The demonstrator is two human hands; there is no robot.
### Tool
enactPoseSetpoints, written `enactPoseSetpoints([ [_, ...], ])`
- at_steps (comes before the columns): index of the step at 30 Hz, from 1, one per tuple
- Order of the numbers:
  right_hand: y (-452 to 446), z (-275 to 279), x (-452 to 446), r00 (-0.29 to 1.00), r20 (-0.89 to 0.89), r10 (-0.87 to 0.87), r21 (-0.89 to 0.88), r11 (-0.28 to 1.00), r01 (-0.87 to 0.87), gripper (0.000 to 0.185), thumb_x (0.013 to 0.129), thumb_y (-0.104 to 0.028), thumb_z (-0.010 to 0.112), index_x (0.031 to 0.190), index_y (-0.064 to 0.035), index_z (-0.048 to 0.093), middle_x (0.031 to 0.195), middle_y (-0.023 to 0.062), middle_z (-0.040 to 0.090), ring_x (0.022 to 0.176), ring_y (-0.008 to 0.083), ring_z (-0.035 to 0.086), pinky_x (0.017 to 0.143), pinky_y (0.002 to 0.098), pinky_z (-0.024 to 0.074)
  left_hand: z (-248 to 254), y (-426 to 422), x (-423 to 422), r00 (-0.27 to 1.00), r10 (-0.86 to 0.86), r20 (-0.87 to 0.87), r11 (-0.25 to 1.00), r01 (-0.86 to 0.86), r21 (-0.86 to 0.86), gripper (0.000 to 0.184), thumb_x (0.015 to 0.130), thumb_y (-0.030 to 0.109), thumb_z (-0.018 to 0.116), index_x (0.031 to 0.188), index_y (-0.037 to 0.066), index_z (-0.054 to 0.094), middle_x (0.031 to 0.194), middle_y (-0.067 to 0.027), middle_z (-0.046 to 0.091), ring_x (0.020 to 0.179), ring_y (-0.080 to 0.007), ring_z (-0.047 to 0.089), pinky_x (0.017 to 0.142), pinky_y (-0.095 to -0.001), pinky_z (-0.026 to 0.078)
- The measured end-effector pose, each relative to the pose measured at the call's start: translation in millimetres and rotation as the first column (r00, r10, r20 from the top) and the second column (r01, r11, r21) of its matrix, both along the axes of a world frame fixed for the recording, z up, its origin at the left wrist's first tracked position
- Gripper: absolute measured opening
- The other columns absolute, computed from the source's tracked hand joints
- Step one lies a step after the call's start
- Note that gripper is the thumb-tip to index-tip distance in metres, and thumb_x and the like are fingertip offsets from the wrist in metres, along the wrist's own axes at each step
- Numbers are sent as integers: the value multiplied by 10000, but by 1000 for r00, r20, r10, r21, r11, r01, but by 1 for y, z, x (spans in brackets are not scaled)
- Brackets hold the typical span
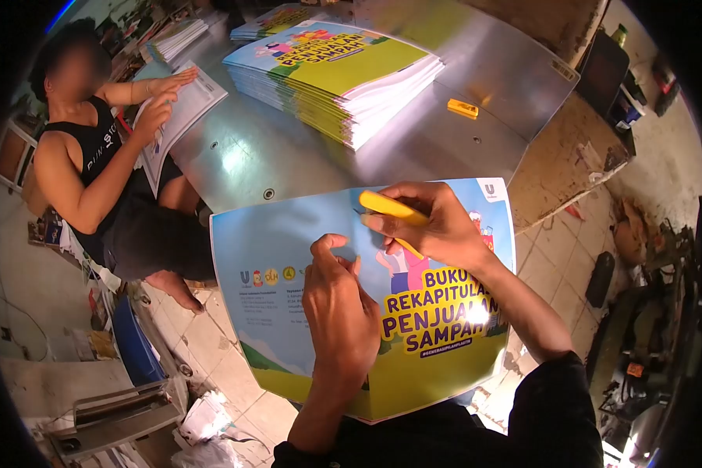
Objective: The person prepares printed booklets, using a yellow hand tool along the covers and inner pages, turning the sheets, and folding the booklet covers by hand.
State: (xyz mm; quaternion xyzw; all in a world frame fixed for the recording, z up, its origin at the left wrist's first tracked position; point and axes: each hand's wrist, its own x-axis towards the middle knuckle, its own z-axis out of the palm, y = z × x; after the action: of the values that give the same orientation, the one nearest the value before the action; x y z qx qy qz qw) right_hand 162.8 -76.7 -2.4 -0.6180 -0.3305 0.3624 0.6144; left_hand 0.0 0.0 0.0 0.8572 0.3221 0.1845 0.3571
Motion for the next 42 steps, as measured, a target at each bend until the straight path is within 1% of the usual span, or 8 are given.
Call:
enactPoseSetpoints([
  [2, 5, -1, -3, 997, 64, -46, -7, 999, 46, 302, 936, -121, 756, 1141, 86, 676, 857, 81, 718, 689, 98, 684, 618, 240, 560, -2, 3, -3, 998, 28, 54, 992, -34, 120, 322, 960, -36, 571, 1254, 57, 476, 859, -184, 642, 791, -322, 662, 770, -448, 489],
  [5, 0, 1, 2, 996, 88, -36, -22, 999, 38, 294, 940, -118, 750, 1132, 92, 674, 840, 77, 712, 666, 90, 666, 614, 240, 556, 9, 13, -8, 986, 60, 154, 998, -56, -35, 298, 952, -72, 542, 1220, 37, 476, 873, -209, 629, 806, -381, 642, 768, -474, 498],
  [9, 1, -2, -1, 996, 83, -35, 3, 999, 35, 295, 943, -124, 749, 1129, 93, 674, 827, 69, 706, 657, 84, 654, 614, 241, 554, 6, 29, -23, 960, 20, 279, 999, -29, 30, 220, 942, -13, 608, 1156, 23, 570, 885, -183, 655, 746, -288, 637, 718, -409, 516],
  [14, 0, -5, -2, 993, 101, -64, -19, 998, 66, 287, 933, -124, 760, 1128, 73, 686, 832, 53, 705, 675, 82, 656, 613, 245, 555, -5, -7, -9, 994, -55, 99, 961, 26, 275, 346, 919, 131, 689, 1219, -3, 578, 1042, -179, 647, 995, -381, 620, 850, -477, 501],
  [22, -5, -7, 2, 990, 143, -20, 15, 1000, 18, 394, 905, -195, 799, 1181, 59, 677, 938, 118, 743, 719, 126, 688, 664, 291, 569, -4, -12, 2, 996, 4, 91, 986, -20, 167, 362, 906, 53, 655, 1252, -7, 569, 934, -174, 662, 859, -360, 659, 808, -471, 513],
  [24, -5, -7, 2, 984, 174, -26, 18, 1000, 24, 392, 907, -194, 796, 1178, 62, 676, 936, 119, 743, 717, 128, 688, 664, 291, 568, -5, -9, 5, 975, 92, 201, 994, -104, 47, 383, 840, -43, 721, 1199, -1, 595, 800, -161, 683, 665, -269, 670, 678, -382, 534],
  [39, -8, -10, 3, 982, 189, -27, 55, 998, 17, 341, 901, -108, 781, 1168, 73, 672, 941, 133, 752, 743, 117, 686, 656, 289, 562, 9, -3, 7, 997, -19, -74, 991, 29, 132, 307, 892, -88, 582, 1180, -38, 489, 938, -259, 633, 899, -435, 646, 796, -521, 464],
  [42, -5, -10, 1, 985, 163, -57, 49, 998, 50, 258, 881, -61, 753, 1102, 61, 699, 838, 138, 748, 646, 116, 681, 615, 292, 569, -6, 7, 2, 999, -40, 37, 970, 30, 242, 338, 848, -127, 562, 1156, 5, 512, 795, -225, 613, 767, -419, 621, 715, -491, 463],
])
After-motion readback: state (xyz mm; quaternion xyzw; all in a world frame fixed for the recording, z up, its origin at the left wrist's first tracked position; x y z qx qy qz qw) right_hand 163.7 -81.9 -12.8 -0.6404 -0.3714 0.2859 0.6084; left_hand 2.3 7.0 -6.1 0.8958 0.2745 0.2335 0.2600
